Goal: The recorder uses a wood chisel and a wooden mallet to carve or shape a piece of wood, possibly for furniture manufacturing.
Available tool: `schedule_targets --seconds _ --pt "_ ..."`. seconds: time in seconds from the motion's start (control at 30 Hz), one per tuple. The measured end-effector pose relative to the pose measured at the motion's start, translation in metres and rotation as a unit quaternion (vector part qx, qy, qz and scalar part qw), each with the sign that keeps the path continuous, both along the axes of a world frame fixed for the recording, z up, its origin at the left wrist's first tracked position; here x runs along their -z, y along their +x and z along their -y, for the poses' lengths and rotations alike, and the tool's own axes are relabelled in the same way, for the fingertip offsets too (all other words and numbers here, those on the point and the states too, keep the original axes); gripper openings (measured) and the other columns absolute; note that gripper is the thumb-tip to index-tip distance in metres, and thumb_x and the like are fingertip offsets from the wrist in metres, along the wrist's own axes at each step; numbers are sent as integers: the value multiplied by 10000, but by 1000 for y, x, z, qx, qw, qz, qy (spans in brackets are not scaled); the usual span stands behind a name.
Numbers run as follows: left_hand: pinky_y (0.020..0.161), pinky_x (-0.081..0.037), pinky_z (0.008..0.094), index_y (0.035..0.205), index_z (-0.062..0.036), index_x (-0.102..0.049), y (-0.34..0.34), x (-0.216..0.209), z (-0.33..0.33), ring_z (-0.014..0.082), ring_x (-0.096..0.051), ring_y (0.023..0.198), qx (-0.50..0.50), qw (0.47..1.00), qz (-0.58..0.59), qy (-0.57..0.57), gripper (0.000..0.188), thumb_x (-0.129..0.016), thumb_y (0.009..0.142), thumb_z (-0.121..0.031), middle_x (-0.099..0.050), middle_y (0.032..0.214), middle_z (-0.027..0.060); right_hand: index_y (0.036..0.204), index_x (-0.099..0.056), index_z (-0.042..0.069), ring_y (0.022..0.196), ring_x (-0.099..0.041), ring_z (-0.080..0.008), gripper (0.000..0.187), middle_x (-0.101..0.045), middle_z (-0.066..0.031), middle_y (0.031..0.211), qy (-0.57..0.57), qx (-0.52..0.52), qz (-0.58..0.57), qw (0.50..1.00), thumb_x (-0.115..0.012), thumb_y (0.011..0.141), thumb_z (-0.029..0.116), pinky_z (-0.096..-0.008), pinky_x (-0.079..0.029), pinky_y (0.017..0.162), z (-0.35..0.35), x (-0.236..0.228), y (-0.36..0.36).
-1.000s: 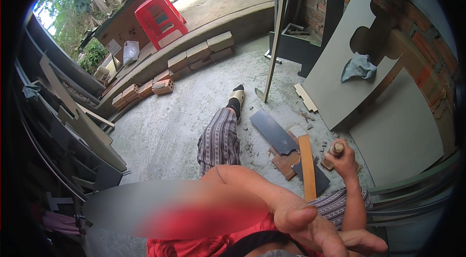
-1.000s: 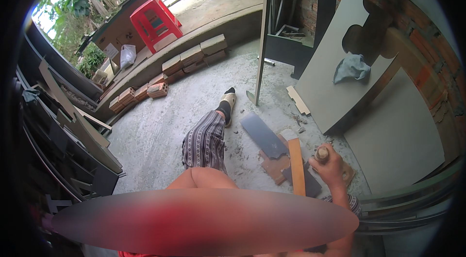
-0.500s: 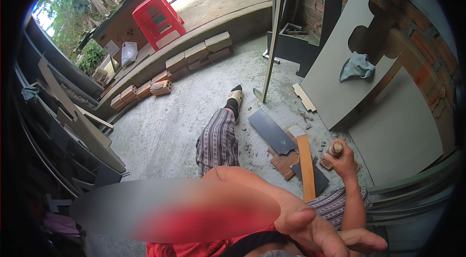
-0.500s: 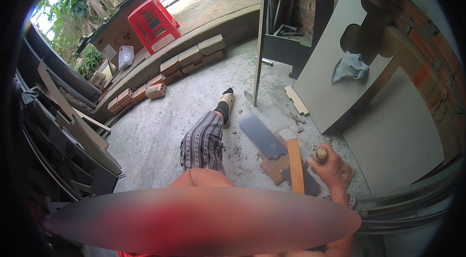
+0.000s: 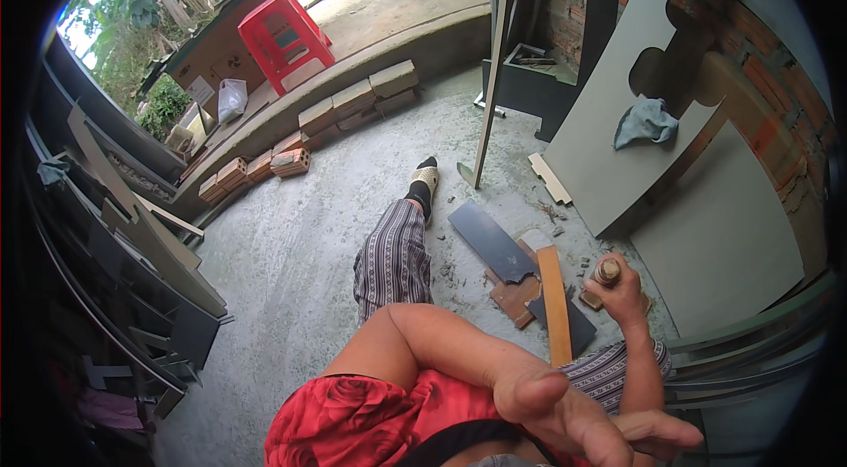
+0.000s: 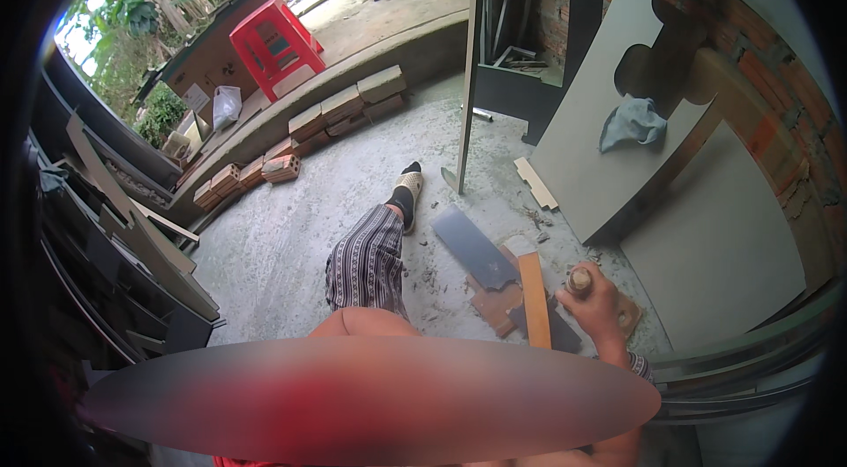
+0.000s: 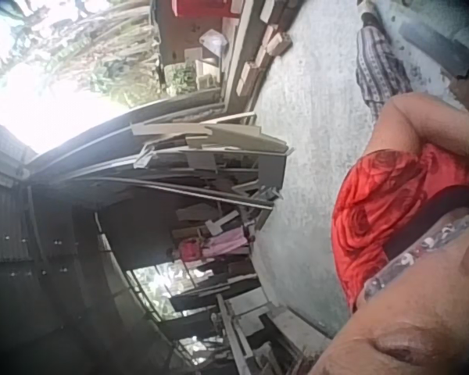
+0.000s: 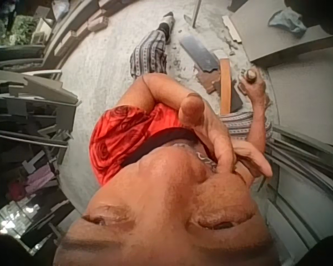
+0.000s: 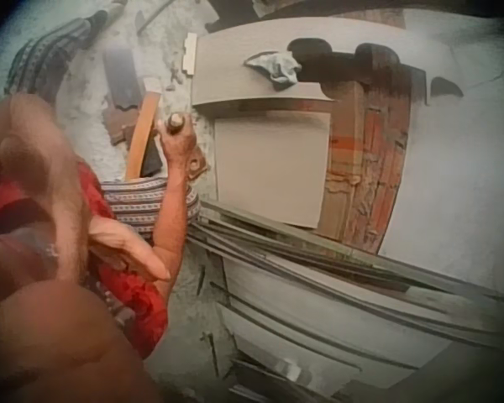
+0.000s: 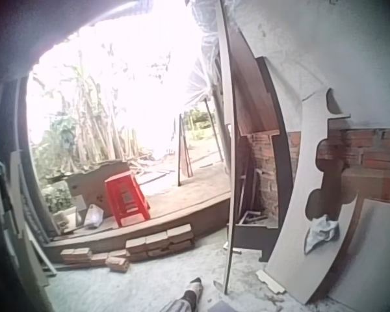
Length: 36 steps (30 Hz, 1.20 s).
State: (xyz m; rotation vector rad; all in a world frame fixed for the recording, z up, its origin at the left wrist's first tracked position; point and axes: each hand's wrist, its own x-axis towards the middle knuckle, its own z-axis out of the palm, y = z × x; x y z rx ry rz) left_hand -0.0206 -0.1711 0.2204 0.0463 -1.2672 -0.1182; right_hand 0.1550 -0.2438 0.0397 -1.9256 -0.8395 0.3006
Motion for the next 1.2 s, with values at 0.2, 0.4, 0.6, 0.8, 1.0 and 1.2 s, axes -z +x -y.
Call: schedule_targets --seconds 0.2,0.4,0.6,0.8,1.0,1.2 --pt "1122 44 538 1321 102 -431 -4 -1 3 333 33 1421 72 996 -60 -14 1089 -160 806 -819 -269 1466 247 942 -577 54 770 -648 -230 351 -640 -96 820 5 0 0 1000 -765 650 102 -333 -503 710 0 -1 -1" --pt "1093 -191 523 1225 64 -518 -20 31 11 350 -232 1365 22 982 -181 39 897 -350 845 -731 -316 1402 294 932 -577 49 761 -644 -225 345 -638 -93 813 4 -2 4 1000 -769 651 99 -327 -503 705 1 -3 -1" --pt "1133 -158 423 1072 56 -567 5 -4 -54 302 -152 1410 149 969 -167 105 816 -478 813 -713 -144 1487 236 924 -574 52 746 -636 -224 349 -635 -94 810 7 -3 10 1000 -779 648 111 -331 -502 695 -3 -4 -2" --pt "1001 -429 449 845 -32 -539 18 18 -83 333 -394 1305 54 952 -261 150 386 -721 798 -370 -414 1350 209 925 -574 55 729 -630 -228 356 -632 -90 792 -11 5 -16 1000 -784 647 128 -334 -500 679 -1 -8 -3" --pt "892 -520 500 844 -67 -524 26 46 -109 376 -579 1090 -87 856 -463 213 118 -635 811 -89 -589 1044 139 931 -577 59 719 -630 -227 356 -631 -88 780 -12 10 9 1000 -785 652 135 -333 -500 671 0 -8 -2" --pt "701 -571 418 866 -49 -539 29 78 -137 260 -651 838 -216 755 -574 232 145 -648 861 -144 -615 932 94 938 -578 59 738 -641 -226 357 -639 -96 794 -5 0 7 1000 -783 658 138 -330 -503 682 2 -3 -1"
